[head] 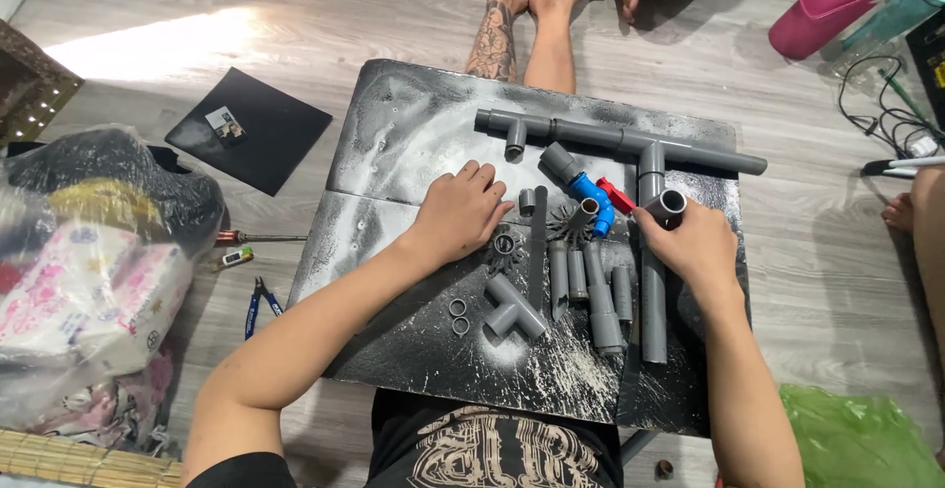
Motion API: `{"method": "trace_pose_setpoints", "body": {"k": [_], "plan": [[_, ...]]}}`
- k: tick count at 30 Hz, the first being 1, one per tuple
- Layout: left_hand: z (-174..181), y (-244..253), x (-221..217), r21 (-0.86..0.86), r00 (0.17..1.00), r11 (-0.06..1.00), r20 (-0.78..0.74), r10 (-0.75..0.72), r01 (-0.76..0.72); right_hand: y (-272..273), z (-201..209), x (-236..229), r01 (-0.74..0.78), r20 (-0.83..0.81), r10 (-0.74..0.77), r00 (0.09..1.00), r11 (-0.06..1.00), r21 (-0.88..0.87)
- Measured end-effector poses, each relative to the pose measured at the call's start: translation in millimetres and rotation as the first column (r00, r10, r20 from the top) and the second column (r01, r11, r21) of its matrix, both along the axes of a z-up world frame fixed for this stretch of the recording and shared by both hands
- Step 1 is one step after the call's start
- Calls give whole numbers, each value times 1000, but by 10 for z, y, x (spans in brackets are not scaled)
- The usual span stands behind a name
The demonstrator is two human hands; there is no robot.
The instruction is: Assembling a structure using PVC pipes, T-joints, and a valve by hand.
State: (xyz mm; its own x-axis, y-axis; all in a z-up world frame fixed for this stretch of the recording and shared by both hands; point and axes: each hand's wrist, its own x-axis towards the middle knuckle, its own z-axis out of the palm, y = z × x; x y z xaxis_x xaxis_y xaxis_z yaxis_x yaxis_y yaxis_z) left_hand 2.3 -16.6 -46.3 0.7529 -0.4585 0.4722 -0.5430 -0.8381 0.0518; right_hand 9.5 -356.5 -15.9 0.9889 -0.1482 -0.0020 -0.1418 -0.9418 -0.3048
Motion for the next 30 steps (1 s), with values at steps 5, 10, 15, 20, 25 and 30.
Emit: {"method": "trace_pose_setpoints", "body": {"k": [5, 10, 15, 20, 25, 30], "plan": [[8, 2, 9, -12, 1000, 1000, -5, -19, 19, 39, 49, -22, 7, -6, -7, 1000, 1000, 3], [41, -3, 4, -5, 999, 999, -13, -35, 35, 43, 55, -16, 26, -38, -27, 999, 999, -19], [9, 0, 3, -17, 998, 999, -47, -43, 42, 56, 74, -13, 28, -47, -28, 998, 1000, 7], [3, 5, 7, 5, 998, 999, -45, -41, 41, 50, 69, -39, 17, -31, -17, 999, 1000, 25], [11, -6, 9, 9, 998, 999, -54, -37, 38, -3, 43, -24, 13, -28, -13, 1000, 1000, 20], [56, 0, -6, -1, 996, 998, -64, -56, 57, -31, -29, -10, -11, -39, 10, 999, 1000, -17]]}}
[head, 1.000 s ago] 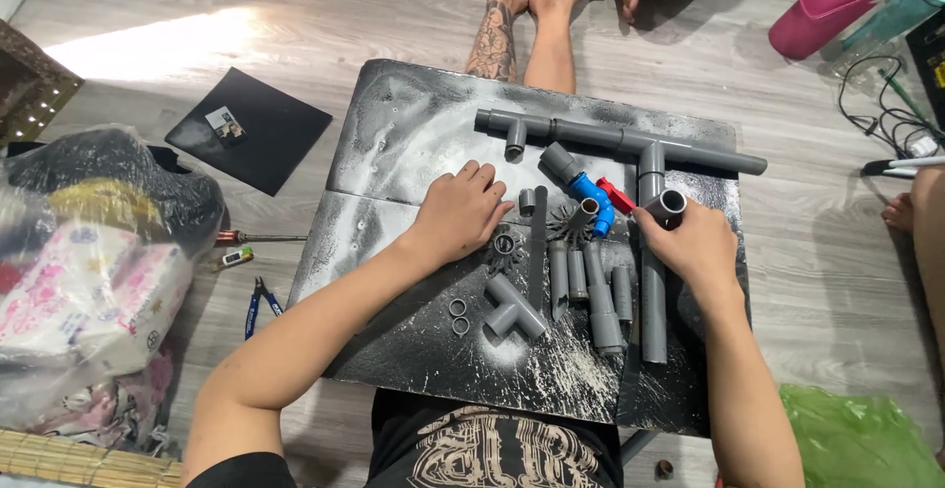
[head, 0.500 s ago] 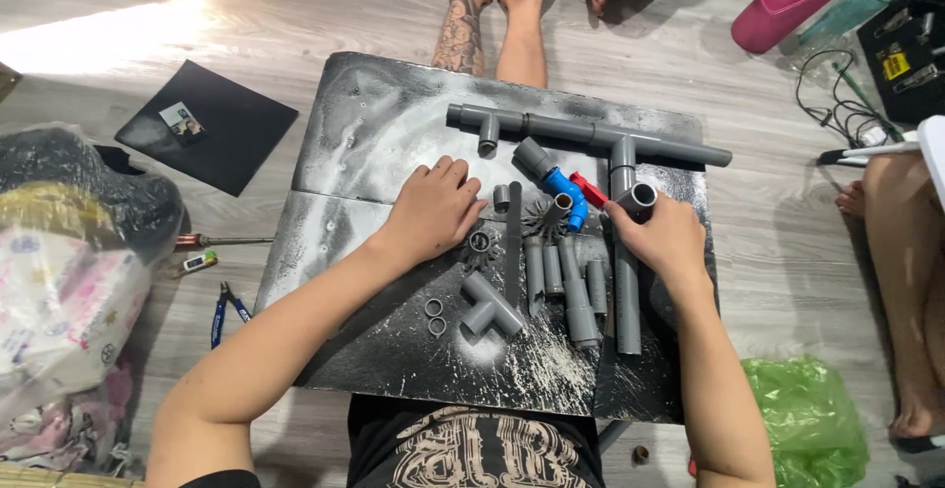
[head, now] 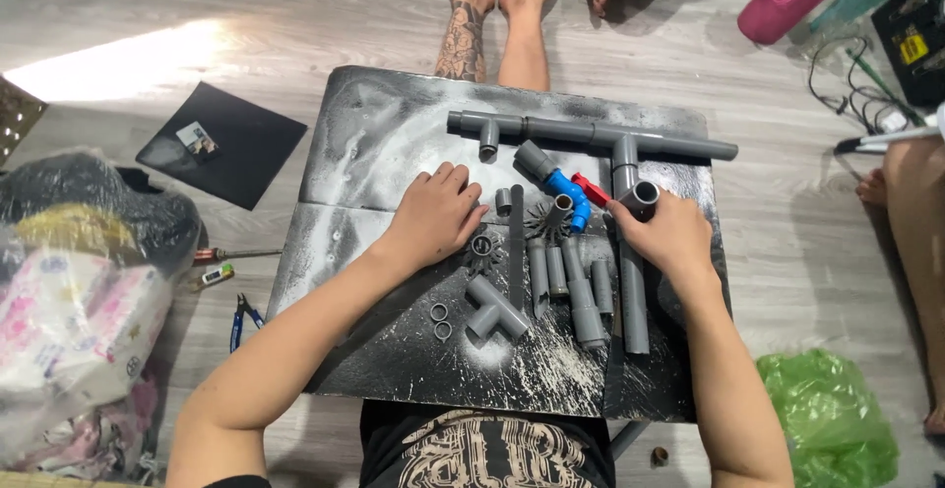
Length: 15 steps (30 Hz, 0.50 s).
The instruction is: Assembling a structure using PVC pipes, T-joints, and a valve by hand.
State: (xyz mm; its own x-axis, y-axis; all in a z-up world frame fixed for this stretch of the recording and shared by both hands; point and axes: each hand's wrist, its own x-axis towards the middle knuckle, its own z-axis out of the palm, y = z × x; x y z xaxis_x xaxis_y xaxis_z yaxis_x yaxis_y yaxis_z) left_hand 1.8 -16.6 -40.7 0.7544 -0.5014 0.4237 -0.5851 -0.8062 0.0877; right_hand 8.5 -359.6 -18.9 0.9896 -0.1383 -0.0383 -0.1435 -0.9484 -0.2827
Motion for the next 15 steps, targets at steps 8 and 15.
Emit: {"method": "trace_pose_setpoints", "body": {"k": [8, 15], "plan": [[70, 5, 10, 38, 1000, 999, -7, -30, 30, 149, 228, -99, 9, 73, -18, 997, 993, 117], [188, -3, -19, 77, 999, 997, -51, -8, 12, 102, 60, -26, 87, 58, -98, 993, 980, 178]]}}
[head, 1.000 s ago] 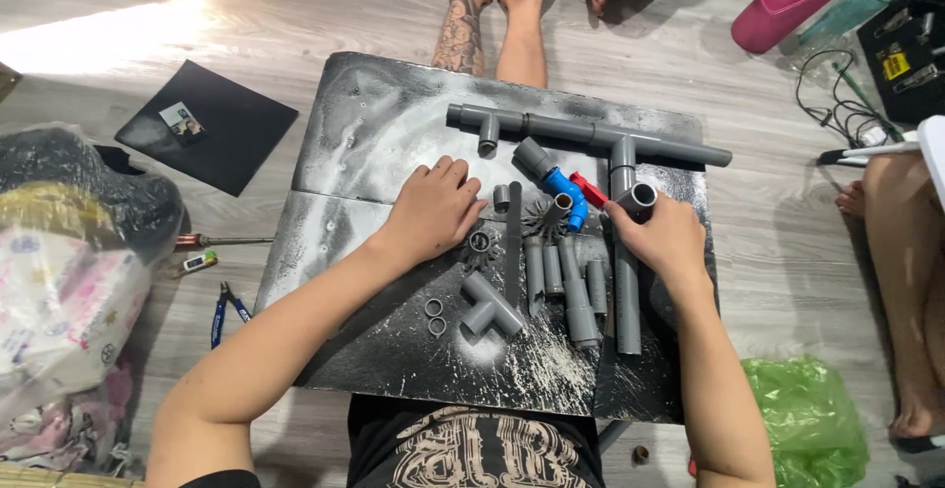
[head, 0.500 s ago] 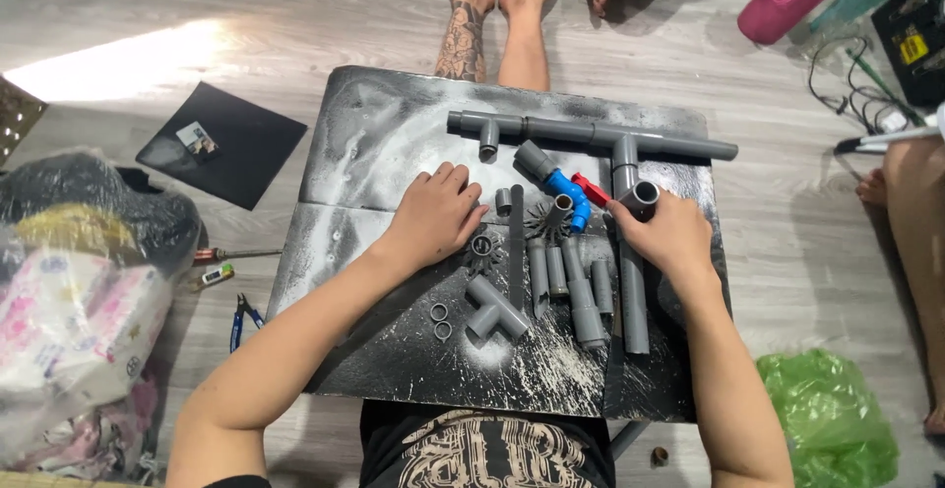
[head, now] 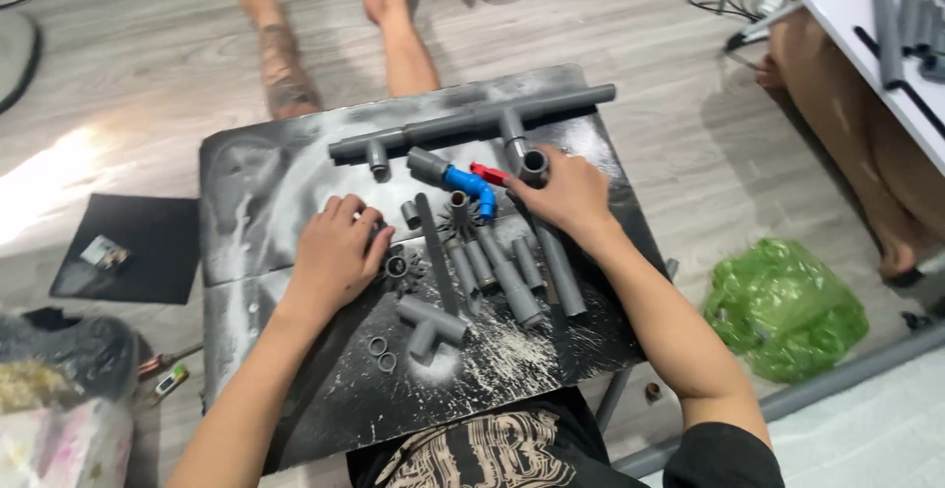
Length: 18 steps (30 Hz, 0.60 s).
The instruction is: Assembling a structure using PVC pipes, T-joints, and a valve by hand.
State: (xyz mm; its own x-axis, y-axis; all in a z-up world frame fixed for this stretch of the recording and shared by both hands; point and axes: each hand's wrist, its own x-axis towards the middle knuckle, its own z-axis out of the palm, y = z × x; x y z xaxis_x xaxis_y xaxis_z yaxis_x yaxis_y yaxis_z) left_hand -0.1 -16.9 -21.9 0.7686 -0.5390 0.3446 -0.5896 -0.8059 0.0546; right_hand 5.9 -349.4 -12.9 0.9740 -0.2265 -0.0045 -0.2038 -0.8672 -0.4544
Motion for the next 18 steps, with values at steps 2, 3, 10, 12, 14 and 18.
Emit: {"method": "trace_pose_setpoints", "body": {"k": [2, 3, 10, 12, 14, 18], "plan": [[-3, -25, 2, -9, 1000, 1000, 2, -4, 4, -51, -128, 35, 7, -14, -7, 1000, 1000, -17], [-3, -14, -3, -16, 1000, 1000, 5, 12, -12, -54, -187, 75, -6, -27, 5, 1000, 999, -31], [-130, -13, 63, -71, 999, 997, 22, 33, -32, -95, -178, 79, -27, -60, 26, 998, 1000, -12], [-124, -9, 51, -103, 1000, 994, 9, 24, -23, -73, -130, 79, -30, -73, 28, 997, 999, -15], [-138, -9, 63, -110, 999, 993, 11, 34, -33, -73, -159, 123, -33, -87, 30, 996, 999, -32], [-177, 3, 64, -183, 998, 983, 57, 18, -7, 31, 10, 111, -12, -146, 9, 989, 1000, -19]]}}
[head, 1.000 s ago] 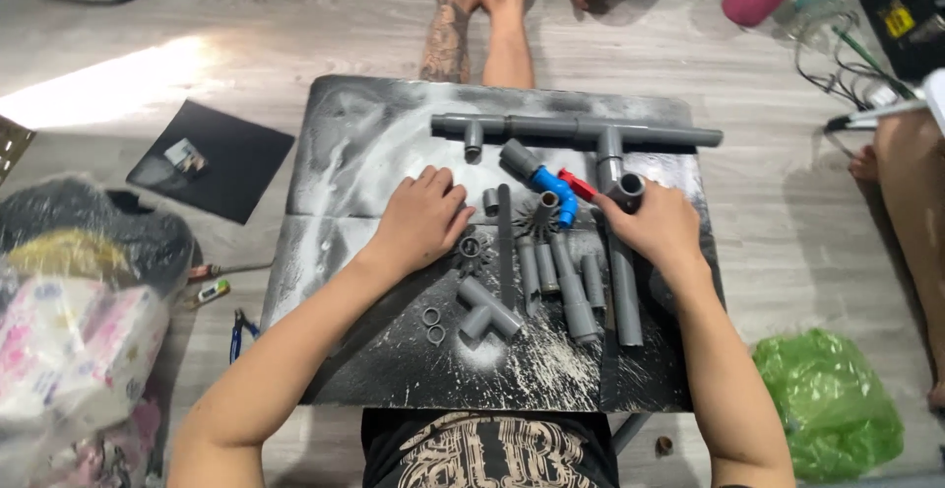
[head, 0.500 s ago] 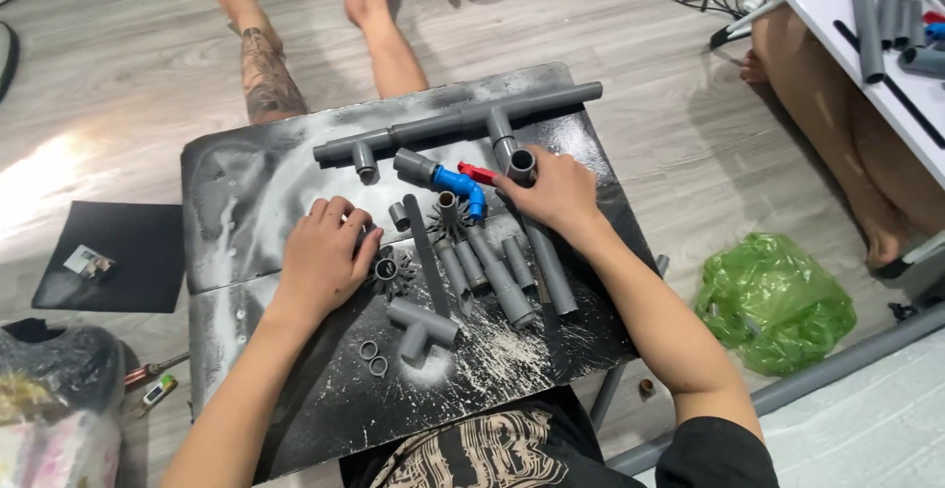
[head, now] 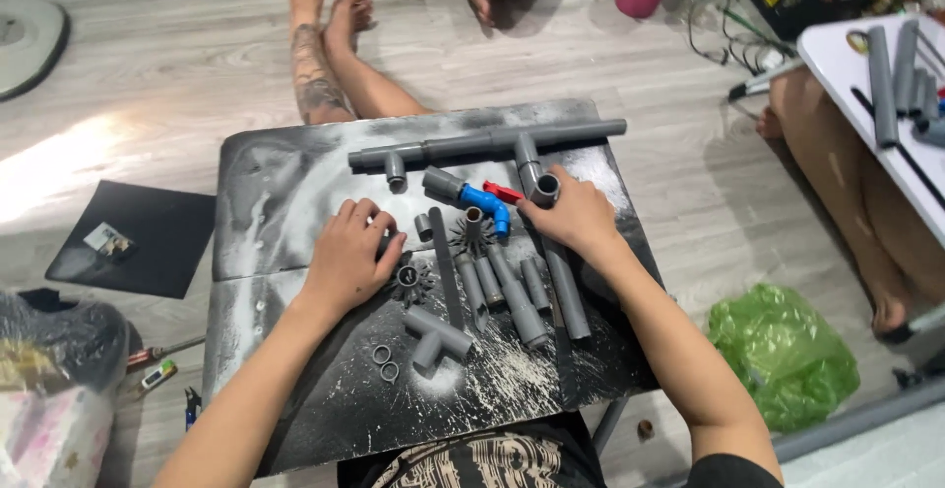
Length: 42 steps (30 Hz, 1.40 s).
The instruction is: Assembling a structure using PVC pipes, T-joints, and a valve by hand.
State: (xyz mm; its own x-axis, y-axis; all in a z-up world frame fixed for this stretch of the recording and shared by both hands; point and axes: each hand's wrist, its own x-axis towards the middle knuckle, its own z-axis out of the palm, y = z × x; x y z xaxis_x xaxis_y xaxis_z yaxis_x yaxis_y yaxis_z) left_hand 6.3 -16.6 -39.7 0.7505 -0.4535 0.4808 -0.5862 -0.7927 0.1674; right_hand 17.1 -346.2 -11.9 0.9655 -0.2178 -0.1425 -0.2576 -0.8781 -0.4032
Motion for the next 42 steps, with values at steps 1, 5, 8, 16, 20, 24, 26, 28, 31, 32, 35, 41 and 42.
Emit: {"method": "trace_pose_setpoints", "body": {"k": [1, 5, 8, 16, 20, 24, 26, 28, 31, 32, 35, 41, 42], "plan": [[-33, -6, 4, -11, 1000, 1000, 7, 18, -18, -11, -8, 14, -18, 7, 18, 1000, 1000, -11], [-138, -20, 8, -105, 995, 993, 83, 54, -45, 11, 43, 45, -28, 0, 28, 1000, 999, -40], [-107, -16, -14, -186, 992, 980, 88, 88, -70, 58, 119, 27, -6, 8, 6, 1000, 999, -50], [19, -17, -66, -230, 995, 969, 29, 97, -88, 14, -2, -45, 28, 122, -25, 992, 999, -20], [25, -8, -75, -239, 996, 968, 17, 83, -76, 11, -56, -34, 63, 137, -59, 989, 998, -26], [42, 1, -67, -254, 998, 966, 20, 64, -57, 21, -64, 15, 64, 147, -57, 987, 997, -43], [6, 0, -61, -271, 998, 962, 39, 57, -44, 11, -103, 23, 56, 148, -49, 988, 997, -44], [9, -3, -40, -289, 997, 957, 62, 52, -32, 4, -98, 45, 47, 152, -39, 988, 998, -47], [-7, -2, -28, -333, 994, 943, 112, 19, 19, -5, -114, 43, 38, 151, -32, 988, 999, -32], [-18, 2, -12, -334, 982, 935, 177, -67, 124, -12, -126, 49, 38, 146, -32, 989, 999, -34], [-138, 14, 110, -152, 907, 913, 257, -333, 378, -41, -172, 81, 37, 144, -32, 989, 999, -35], [295, -71, -228, 79, 761, 782, 189, -620, 618, -117, -273, 138, 49, 127, -44, 991, 998, -34], [344, -87, -272, 70, 748, 765, 168, -642, 640, -122, -287, 155, 53, 117, -47, 992, 998, -45]]}}
